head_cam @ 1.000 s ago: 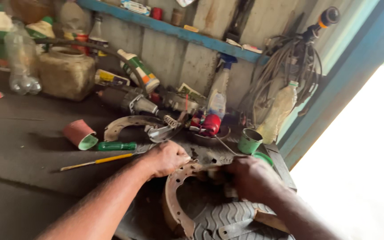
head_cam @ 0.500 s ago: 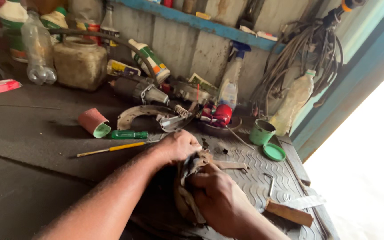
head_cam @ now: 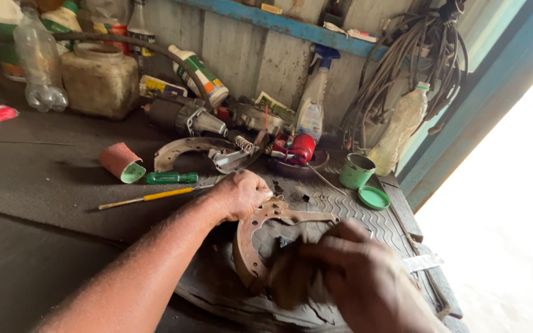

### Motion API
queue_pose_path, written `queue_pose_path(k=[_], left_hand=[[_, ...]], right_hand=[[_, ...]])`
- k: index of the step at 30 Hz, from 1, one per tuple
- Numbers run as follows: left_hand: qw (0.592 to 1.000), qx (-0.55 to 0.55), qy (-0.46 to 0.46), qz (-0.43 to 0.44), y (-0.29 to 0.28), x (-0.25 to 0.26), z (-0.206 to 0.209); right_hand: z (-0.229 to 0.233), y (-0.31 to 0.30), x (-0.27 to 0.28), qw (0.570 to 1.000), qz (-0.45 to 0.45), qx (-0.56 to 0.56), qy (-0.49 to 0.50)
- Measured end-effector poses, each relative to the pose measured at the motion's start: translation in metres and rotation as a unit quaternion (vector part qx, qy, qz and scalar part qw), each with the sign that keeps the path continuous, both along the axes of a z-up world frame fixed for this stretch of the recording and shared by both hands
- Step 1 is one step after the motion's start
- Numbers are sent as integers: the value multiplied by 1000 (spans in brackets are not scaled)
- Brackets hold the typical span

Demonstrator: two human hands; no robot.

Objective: The person assembles a brake shoe by hand and using a thin tool, attaching springs and a metal component to the main assembly on a workbench.

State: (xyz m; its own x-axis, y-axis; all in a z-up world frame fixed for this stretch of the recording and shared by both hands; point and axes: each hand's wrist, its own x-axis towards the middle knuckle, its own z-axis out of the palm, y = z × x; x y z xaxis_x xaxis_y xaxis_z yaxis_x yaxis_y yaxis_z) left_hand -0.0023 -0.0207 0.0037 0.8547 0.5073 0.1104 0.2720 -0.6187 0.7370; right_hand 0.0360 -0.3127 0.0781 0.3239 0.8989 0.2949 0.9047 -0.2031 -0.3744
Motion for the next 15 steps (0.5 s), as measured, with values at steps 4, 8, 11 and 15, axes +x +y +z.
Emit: queue_pose_path(k=[4, 8, 11, 15], left_hand=[[997, 75, -18, -15, 5, 10, -5], [992, 118, -32, 9, -6, 3, 6], [991, 130, 19, 3, -19, -18, 32], [991, 123, 55, 18, -33, -22, 52]], right_hand=[[-47, 33, 2, 980, 136, 136, 54], [-99, 51, 25, 963, 228, 91, -112], [-118, 68, 54, 967, 219, 101, -80], [-124, 88, 53, 960, 234, 140, -57]])
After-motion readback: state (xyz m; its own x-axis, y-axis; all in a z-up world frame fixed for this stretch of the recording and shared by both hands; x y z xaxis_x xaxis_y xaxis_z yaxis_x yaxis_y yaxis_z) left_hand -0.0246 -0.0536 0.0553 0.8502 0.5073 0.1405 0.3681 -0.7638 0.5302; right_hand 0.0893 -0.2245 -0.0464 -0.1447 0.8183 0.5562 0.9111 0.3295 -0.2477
